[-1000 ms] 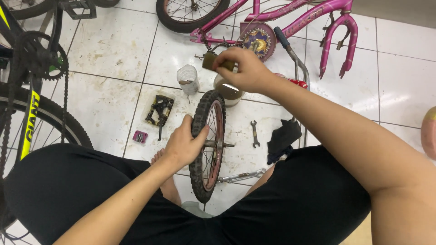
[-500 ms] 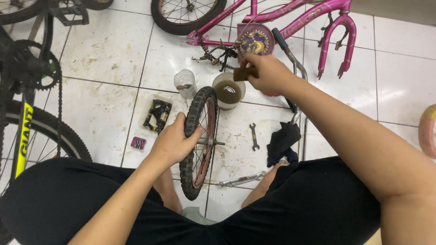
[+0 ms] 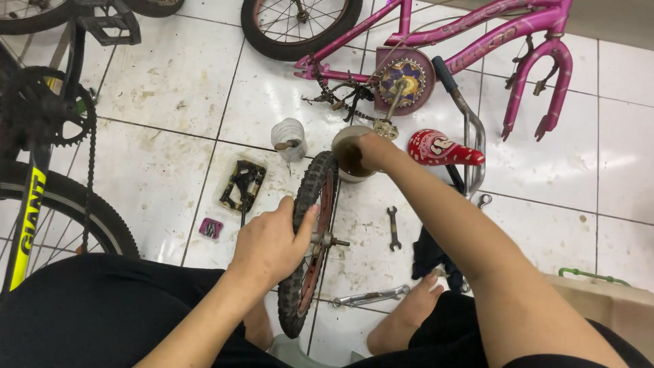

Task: The person sits on the floor and cleans a bicycle wheel using a cloth. They wipe the spokes, rim, and hub, repeatedly dipping the cloth into a container of liquid to remove dirt and grime from the wheel components.

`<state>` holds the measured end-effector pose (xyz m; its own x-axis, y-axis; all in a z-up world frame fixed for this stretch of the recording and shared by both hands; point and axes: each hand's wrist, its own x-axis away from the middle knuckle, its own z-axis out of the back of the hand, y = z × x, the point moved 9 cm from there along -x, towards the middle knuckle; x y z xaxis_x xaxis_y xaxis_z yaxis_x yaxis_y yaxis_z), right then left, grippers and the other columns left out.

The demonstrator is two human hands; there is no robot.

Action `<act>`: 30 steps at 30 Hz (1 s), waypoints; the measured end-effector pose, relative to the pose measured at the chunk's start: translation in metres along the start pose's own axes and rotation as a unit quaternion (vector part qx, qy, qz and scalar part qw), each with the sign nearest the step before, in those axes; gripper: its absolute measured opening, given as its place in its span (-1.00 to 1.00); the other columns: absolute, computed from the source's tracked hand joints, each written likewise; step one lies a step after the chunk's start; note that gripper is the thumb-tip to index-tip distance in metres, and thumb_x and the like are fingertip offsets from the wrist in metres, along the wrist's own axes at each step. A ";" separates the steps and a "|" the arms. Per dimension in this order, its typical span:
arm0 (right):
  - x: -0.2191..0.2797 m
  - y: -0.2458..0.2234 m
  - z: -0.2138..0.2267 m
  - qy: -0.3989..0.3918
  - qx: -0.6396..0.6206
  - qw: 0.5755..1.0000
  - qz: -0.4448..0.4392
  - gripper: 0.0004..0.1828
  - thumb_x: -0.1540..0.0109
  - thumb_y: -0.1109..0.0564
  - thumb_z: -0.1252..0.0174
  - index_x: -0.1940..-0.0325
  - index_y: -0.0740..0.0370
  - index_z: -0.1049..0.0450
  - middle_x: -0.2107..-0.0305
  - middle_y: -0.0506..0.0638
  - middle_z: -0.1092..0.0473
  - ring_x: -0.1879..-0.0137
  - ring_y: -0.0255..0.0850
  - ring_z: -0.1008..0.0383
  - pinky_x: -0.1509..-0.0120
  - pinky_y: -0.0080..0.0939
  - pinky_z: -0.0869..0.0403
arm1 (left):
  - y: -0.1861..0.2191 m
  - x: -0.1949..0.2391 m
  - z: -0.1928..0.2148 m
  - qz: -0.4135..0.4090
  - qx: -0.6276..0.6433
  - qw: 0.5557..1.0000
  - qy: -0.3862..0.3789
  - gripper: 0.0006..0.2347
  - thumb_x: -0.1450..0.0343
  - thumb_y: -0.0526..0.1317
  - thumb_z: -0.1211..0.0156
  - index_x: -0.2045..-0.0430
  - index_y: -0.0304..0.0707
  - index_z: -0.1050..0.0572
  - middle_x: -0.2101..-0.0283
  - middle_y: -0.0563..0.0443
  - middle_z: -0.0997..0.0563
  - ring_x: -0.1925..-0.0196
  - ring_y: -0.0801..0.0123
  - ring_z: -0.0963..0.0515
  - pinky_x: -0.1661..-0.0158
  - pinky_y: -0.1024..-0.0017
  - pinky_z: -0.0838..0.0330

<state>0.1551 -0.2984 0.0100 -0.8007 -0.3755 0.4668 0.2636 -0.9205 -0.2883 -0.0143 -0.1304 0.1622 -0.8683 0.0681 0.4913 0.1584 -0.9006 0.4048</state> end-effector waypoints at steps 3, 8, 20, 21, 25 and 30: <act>-0.070 0.041 -0.059 -0.004 0.015 1.000 -0.010 -0.33 -0.23 0.31 -0.21 -0.44 0.16 -0.29 -0.16 0.25 -0.43 -0.31 0.15 -0.44 -0.42 0.12 -0.42 | -0.006 -0.004 0.000 0.010 -0.010 1.000 0.007 -0.52 -0.53 0.18 0.28 0.32 -0.28 -0.45 0.52 -0.40 -0.61 0.37 -0.21 -0.68 0.39 0.09 -0.50; -0.120 0.076 -0.119 0.016 0.046 0.998 -0.033 -0.52 -0.15 0.19 -0.30 -0.18 0.02 -0.56 0.11 0.10 -0.58 -0.08 0.01 -0.60 -0.16 0.11 -0.57 | -0.009 -0.011 0.000 0.019 -0.015 1.000 0.009 -0.51 -0.53 0.18 0.28 0.37 -0.28 -0.45 0.57 -0.36 -0.60 0.44 -0.16 -0.68 0.47 0.12 -0.47; -0.129 0.077 -0.158 -0.102 -0.078 0.990 -0.060 -0.46 -0.17 0.10 -0.17 -0.23 0.30 -0.48 -0.01 0.30 -0.51 -0.15 0.17 -0.54 -0.18 0.19 -0.56 | -0.009 -0.012 -0.001 0.014 -0.007 0.999 0.030 -0.52 -0.52 0.18 0.22 0.43 -0.28 -0.46 0.61 -0.37 -0.59 0.44 -0.20 -0.68 0.44 0.08 -0.47; -0.124 0.075 -0.153 -0.105 -0.110 0.986 -0.075 -0.47 -0.21 0.03 -0.13 -0.22 0.31 -0.49 -0.02 0.31 -0.50 -0.18 0.18 -0.52 -0.20 0.20 -0.54 | -0.009 -0.012 -0.002 0.011 -0.005 1.000 0.029 -0.52 -0.51 0.18 0.23 0.44 -0.27 -0.46 0.61 -0.37 -0.59 0.44 -0.20 -0.68 0.44 0.08 -0.46; -0.099 0.052 -0.118 -0.094 -0.193 0.973 -0.089 -0.27 -0.22 -0.28 -0.07 -0.33 0.22 -0.45 -0.20 0.24 -0.42 -0.36 0.18 -0.38 -0.43 0.23 -0.34 | -0.007 -0.008 0.000 0.010 -0.009 1.000 0.018 -0.51 -0.51 0.18 0.24 0.40 -0.31 -0.46 0.56 -0.42 -0.61 0.37 -0.28 -0.68 0.39 0.04 -0.48; -0.076 0.037 -0.076 0.017 -0.100 0.994 -0.051 -0.45 -0.29 -0.09 -0.16 -0.24 0.32 -0.47 -0.07 0.24 -0.50 -0.25 0.12 -0.49 -0.34 0.11 -0.48 | -0.006 -0.006 0.002 0.003 -0.004 1.000 0.027 -0.51 -0.53 0.16 0.26 0.39 -0.33 -0.46 0.54 -0.44 -0.61 0.35 -0.29 -0.68 0.38 0.03 -0.49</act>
<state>0.1845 -0.2962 -0.1000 -0.8362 -0.2742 0.4749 0.0706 -0.9127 -0.4025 -0.0090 -0.1240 0.1586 -0.8919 0.0401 0.4504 0.1592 -0.9045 0.3957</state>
